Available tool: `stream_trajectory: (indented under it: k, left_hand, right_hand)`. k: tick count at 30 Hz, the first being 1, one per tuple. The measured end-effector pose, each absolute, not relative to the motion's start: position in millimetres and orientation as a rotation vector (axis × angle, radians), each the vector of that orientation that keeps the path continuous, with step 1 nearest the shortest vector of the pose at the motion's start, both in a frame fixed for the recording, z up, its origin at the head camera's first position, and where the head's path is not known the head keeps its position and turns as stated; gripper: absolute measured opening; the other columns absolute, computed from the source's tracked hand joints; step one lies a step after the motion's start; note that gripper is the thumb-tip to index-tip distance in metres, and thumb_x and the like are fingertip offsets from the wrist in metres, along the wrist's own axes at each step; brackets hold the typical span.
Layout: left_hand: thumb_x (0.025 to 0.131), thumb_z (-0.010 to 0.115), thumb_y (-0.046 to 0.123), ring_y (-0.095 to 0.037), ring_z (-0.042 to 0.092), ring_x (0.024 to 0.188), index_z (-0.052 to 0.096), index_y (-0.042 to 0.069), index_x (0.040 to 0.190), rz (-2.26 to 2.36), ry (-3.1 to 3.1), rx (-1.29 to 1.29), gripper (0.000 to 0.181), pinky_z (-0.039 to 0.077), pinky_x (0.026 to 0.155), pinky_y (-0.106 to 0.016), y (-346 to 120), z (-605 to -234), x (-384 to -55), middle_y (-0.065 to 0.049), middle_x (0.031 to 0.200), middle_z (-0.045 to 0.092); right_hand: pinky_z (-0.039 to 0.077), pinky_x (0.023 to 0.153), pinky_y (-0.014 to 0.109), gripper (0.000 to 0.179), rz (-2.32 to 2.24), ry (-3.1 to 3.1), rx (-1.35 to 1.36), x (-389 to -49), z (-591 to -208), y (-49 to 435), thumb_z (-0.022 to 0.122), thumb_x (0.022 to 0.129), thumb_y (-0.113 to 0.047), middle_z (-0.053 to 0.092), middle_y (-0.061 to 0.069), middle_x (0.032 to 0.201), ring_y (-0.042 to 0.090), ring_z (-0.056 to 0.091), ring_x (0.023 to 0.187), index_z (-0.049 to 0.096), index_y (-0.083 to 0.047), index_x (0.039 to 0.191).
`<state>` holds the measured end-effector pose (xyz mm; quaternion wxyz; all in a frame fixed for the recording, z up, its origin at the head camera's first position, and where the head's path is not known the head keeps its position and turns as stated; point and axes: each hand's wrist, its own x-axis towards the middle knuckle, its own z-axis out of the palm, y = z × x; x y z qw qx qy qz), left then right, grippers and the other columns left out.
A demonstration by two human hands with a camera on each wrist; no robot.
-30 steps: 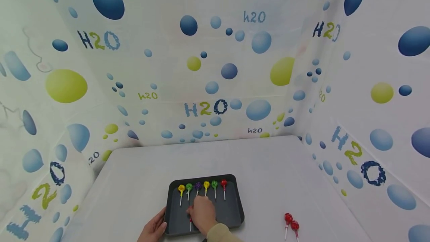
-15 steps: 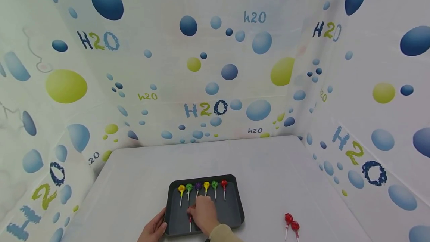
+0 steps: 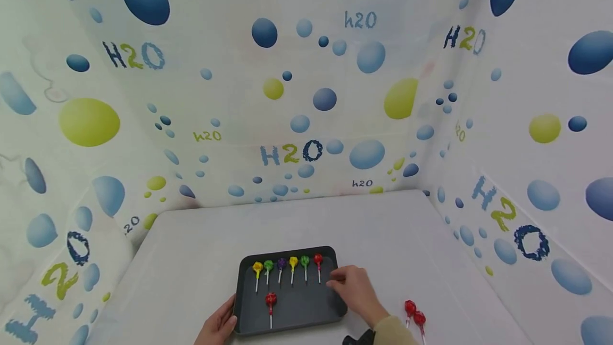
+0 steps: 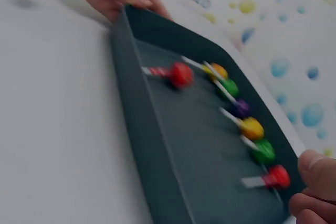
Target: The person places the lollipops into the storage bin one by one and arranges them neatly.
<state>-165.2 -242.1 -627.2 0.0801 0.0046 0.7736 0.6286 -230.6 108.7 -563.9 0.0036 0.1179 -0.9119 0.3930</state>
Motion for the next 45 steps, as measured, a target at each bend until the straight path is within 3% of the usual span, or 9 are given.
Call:
stream_trajectory:
  k: [10,17,31,45]
  left_hand:
    - [0.096,0.055,0.010,-0.046,0.025,0.135,0.023,-0.017,0.142,1.848,2.362,-0.056,0.062,0.038,0.106,-0.040,-242,-622,-166,-0.035,0.147,0.024]
    - [0.096,0.055,0.008,-0.044,0.024,0.136,0.025,-0.015,0.142,1.859,2.370,-0.129,0.060,0.037,0.107,-0.041,-243,-620,-166,-0.033,0.148,0.024]
    - [0.097,0.054,0.010,-0.045,0.022,0.136,0.022,-0.017,0.142,1.863,2.330,-0.120,0.061,0.036,0.107,-0.041,-243,-624,-166,-0.034,0.148,0.021]
    - [0.097,0.053,0.010,-0.045,0.023,0.136,0.022,-0.016,0.143,1.849,2.314,-0.105,0.061,0.036,0.107,-0.041,-235,-622,-167,-0.034,0.148,0.021]
  right_hand:
    - [0.060,0.075,0.038,0.029,1.169,-2.959,0.080,-234,-549,227,0.073,0.084,-0.019,0.071,0.007,0.096,0.021,0.067,0.086,0.070,0.000,0.106]
    - [0.060,0.074,0.040,0.027,1.064,-3.046,0.008,-228,-562,272,0.072,0.084,-0.018,0.071,0.007,0.091,0.020,0.067,0.081,0.070,0.001,0.103]
    - [0.058,0.070,0.039,0.045,1.006,-3.239,-0.112,-222,-586,274,0.076,0.078,-0.039,0.069,0.003,0.085,0.015,0.060,0.076,0.071,0.002,0.097]
    - [0.053,0.058,0.028,0.019,0.975,-3.229,-0.104,-213,-596,272,0.075,0.081,-0.022,0.067,-0.001,0.075,0.012,0.054,0.065,0.074,-0.004,0.086]
